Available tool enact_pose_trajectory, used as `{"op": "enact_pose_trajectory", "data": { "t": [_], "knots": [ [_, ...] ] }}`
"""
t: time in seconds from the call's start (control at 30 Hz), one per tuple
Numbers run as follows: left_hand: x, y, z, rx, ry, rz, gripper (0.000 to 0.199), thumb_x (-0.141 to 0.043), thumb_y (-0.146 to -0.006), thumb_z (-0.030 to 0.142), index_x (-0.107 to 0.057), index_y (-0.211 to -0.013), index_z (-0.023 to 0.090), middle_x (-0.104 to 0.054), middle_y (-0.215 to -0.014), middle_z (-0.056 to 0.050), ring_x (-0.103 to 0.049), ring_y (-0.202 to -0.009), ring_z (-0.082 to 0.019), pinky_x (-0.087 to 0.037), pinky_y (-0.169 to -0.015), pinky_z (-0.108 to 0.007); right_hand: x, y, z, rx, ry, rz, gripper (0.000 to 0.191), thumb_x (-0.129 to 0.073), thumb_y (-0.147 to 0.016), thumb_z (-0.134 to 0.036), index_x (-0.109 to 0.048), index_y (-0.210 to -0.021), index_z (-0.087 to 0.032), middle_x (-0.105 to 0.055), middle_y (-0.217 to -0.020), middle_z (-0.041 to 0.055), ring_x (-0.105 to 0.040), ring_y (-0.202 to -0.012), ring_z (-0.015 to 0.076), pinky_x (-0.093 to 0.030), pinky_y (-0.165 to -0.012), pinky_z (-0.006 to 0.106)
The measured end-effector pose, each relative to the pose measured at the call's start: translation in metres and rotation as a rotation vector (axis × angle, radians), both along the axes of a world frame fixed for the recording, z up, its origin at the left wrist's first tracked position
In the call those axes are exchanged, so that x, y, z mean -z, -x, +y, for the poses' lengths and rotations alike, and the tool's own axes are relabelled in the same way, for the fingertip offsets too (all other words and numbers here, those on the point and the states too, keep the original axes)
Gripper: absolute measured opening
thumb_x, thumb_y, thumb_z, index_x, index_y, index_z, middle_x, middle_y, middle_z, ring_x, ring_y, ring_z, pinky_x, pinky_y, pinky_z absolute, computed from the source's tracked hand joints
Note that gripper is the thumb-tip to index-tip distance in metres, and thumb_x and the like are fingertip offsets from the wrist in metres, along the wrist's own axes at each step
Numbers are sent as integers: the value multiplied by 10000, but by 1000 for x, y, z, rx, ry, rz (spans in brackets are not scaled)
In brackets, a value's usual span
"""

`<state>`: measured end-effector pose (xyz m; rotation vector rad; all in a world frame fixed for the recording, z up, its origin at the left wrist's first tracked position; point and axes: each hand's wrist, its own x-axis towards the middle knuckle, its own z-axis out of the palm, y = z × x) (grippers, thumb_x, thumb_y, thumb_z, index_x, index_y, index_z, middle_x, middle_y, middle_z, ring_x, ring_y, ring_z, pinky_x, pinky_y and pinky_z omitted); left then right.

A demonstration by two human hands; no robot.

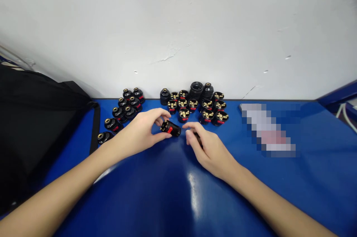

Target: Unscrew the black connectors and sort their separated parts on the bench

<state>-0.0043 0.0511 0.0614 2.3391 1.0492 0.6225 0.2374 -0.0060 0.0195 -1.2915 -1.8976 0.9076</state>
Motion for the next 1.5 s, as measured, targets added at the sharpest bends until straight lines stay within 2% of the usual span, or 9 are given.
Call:
{"op": "enact_pose_trajectory", "data": {
  "t": [0.1,0.2,0.43,0.63,0.83,1.07,1.27,1.4,1.5],
  "knots": [
    [7,1,7,33,-151,102,331,-796,-904,136,-667,-1204,187,-702,-1185,-72,-717,-1049,-218,-622,-985,-409,-1,-4,0,61,-69,-75,247,-331,-1140,-351,-543,-1099,-232,-644,-846,12,-610,-691,182,-447,-691,344],
    [17,-3,11,16,-240,150,394,-736,-933,91,-660,-1304,198,-612,-1303,-110,-701,-1132,-236,-617,-1026,-431,2,-7,2,62,-83,-77,186,-352,-1132,-300,-516,-1065,-242,-639,-883,16,-611,-708,182,-458,-702,349],
    [27,-11,16,30,-455,129,493,-705,-960,94,-539,-1420,155,-650,-1329,-145,-644,-1237,-288,-589,-1082,-476,15,-2,2,-29,-188,77,82,-355,-1129,-229,-385,-1191,-274,-634,-1216,104,-655,-1111,232,-509,-974,442],
    [28,-13,5,35,-603,66,311,-672,-995,152,-613,-1300,157,-653,-1247,-164,-634,-1155,-296,-593,-976,-476,15,4,0,4,-257,178,175,-369,-1131,-251,-247,-1013,-294,-513,-1213,108,-581,-1081,225,-514,-891,425],
    [22,-22,-18,204,-329,-154,266,-700,-1005,219,-660,-1266,194,-710,-1174,-108,-663,-1093,-220,-590,-980,-391,5,3,-3,39,-182,199,199,-358,-1144,-318,-295,-959,-282,-438,-1113,54,-517,-978,205,-506,-885,409],
    [20,-34,-26,34,-26,-274,127,-718,-971,168,-726,-1096,193,-729,-997,-47,-622,-797,-136,-549,-732,-266,5,4,-6,-117,-165,191,191,-399,-1134,-311,-295,-976,-285,-466,-1103,57,-507,-942,205,-516,-783,358],
    [18,-37,-30,-9,86,-299,157,-725,-929,116,-745,-1075,172,-744,-921,-19,-629,-765,-121,-538,-743,-257,8,6,-7,-115,-155,196,182,-429,-1121,-289,-286,-1009,-289,-440,-1128,58,-545,-969,202,-522,-770,358],
    [19,-39,-33,-14,251,-377,92,-734,-937,163,-734,-1029,161,-735,-875,-15,-647,-749,-120,-560,-735,-258,8,6,-9,-134,-177,189,187,-434,-1115,-280,-273,-1020,-291,-427,-1132,57,-527,-936,196,-532,-775,364],
    [11,-33,-34,16,338,-406,159,-741,-940,191,-726,-1093,149,-737,-911,-32,-682,-760,-126,-599,-740,-259,10,5,-8,-151,-164,197,183,-451,-1118,-318,-279,-1059,-293,-424,-1180,68,-534,-907,182,-545,-773,366]
  ]
}}
